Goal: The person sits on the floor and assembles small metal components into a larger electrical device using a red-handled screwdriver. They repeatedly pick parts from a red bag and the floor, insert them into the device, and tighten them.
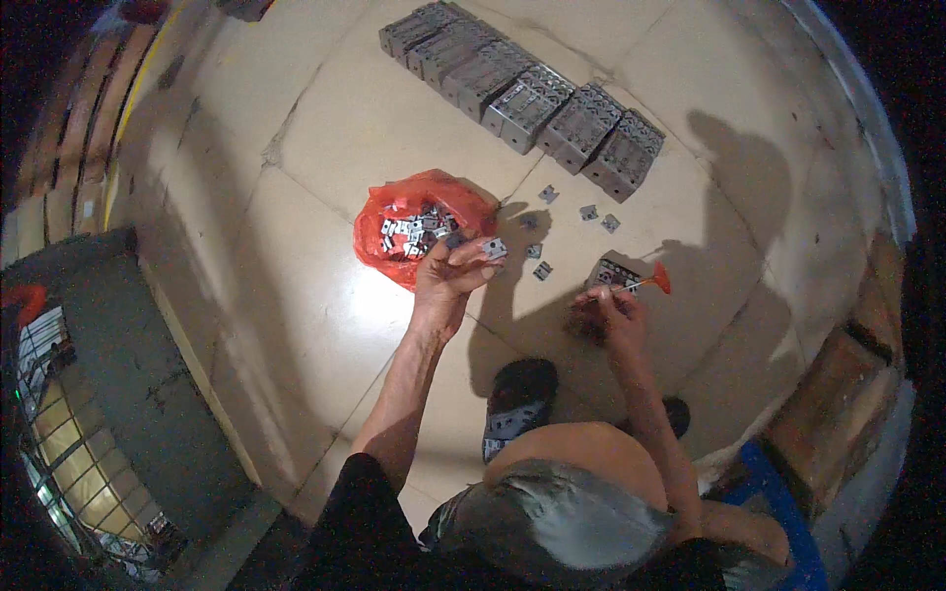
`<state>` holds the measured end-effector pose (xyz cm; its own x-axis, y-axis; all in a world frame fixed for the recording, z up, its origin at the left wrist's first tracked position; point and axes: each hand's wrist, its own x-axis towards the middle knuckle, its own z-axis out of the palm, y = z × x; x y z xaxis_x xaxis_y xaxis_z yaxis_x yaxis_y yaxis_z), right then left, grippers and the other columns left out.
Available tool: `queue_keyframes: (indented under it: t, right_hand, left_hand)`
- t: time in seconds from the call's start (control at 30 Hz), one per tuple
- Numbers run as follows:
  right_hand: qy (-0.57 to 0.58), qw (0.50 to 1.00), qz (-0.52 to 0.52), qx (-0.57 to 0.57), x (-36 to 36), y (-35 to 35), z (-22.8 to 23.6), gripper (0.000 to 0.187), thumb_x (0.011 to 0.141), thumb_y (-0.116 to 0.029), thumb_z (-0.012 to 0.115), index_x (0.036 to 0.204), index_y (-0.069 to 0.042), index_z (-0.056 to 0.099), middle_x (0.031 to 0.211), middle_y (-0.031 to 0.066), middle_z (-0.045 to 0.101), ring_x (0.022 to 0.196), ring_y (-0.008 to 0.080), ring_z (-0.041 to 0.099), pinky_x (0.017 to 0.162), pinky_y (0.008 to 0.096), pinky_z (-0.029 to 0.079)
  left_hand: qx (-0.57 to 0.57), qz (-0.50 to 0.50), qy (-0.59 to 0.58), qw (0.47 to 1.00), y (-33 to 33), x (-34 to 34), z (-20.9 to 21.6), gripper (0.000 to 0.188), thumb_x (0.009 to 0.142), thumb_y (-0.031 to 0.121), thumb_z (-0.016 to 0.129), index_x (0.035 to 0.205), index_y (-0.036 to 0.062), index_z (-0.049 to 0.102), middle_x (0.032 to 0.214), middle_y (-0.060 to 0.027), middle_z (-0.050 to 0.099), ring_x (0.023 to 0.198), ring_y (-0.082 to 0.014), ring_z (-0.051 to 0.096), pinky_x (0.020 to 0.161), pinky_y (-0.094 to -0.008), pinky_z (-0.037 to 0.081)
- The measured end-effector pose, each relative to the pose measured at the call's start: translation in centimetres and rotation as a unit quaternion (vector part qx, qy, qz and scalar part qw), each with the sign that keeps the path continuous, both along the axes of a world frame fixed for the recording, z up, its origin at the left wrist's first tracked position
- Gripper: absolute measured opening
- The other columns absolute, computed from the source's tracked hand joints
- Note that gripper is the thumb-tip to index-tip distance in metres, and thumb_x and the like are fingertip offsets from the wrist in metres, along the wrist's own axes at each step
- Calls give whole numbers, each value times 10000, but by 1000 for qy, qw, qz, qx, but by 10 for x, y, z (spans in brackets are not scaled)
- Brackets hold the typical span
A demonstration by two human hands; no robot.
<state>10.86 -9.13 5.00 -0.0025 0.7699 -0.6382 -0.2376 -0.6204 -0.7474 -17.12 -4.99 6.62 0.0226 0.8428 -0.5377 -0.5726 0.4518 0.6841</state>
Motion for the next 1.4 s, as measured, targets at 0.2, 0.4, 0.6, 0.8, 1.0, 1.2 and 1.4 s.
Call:
queue_keyframes:
  t: [0.2, 0.4, 0.6, 0.8, 1.0, 1.2, 1.4]
  right_hand:
    - [-12, 1000, -23, -5, 12, 4, 5, 258, 1074, -240, 573, 1040, -4, 670, 1020, 118, 736, 931, 223, 725, 847, 371, 601]
    - [-47, 995, -90, 18, 38, 12, 7, 257, 1080, -234, 563, 1057, 3, 661, 1019, 121, 738, 920, 220, 726, 841, 368, 599]
    - [-33, 993, -114, 27, 52, 5, -4, 263, 1068, -208, 581, 1027, 25, 697, 992, 126, 755, 917, 226, 743, 840, 375, 610]
    - [-51, 993, -107, 16, 59, 4, -11, 246, 1068, -195, 578, 1068, 37, 660, 1014, 152, 743, 940, 257, 744, 861, 384, 608]
    - [-68, 982, -178, 20, 81, 14, -4, 269, 1058, -215, 599, 1078, 45, 664, 1010, 159, 742, 931, 264, 745, 858, 387, 609]
    - [-68, 979, -185, 57, 90, 11, -3, 287, 1058, -222, 600, 1080, 58, 660, 996, 173, 739, 925, 275, 746, 862, 397, 620]
    - [-73, 979, -184, 40, 88, 1, -9, 283, 1055, -209, 603, 1075, 67, 660, 993, 176, 738, 918, 276, 747, 867, 405, 628]
  left_hand:
    - [8, -43, 25, 999, 6, 17, -10, 561, 814, -202, 680, 1290, 86, 611, 1263, -124, 695, 1149, -274, 676, 997, -433, 589]
    - [43, -82, 16, 996, 16, 50, -17, 514, 793, -202, 703, 1240, 37, 617, 1243, -128, 702, 1084, -258, 696, 938, -422, 622]
    - [42, -122, 29, 991, 23, 71, -18, 562, 798, -173, 719, 1306, 32, 592, 1269, -125, 698, 1118, -262, 684, 981, -407, 600]
    - [50, -121, 60, 990, 21, 82, -25, 436, 853, -114, 730, 1254, 7, 608, 1173, -131, 723, 1057, -238, 701, 926, -381, 624]
    - [102, -208, 171, 958, 31, 123, -33, 362, 871, -100, 726, 1212, -26, 630, 1026, -102, 735, 952, -188, 717, 822, -323, 618]
    - [156, -343, 324, 868, 41, 172, -35, 401, 825, -35, 778, 1203, -28, 645, 953, -113, 766, 903, -164, 726, 802, -306, 581]
    - [152, -369, 399, 826, 47, 181, -55, 386, 753, 72, 841, 1102, -14, 701, 932, -162, 777, 833, -238, 766, 745, -353, 591]
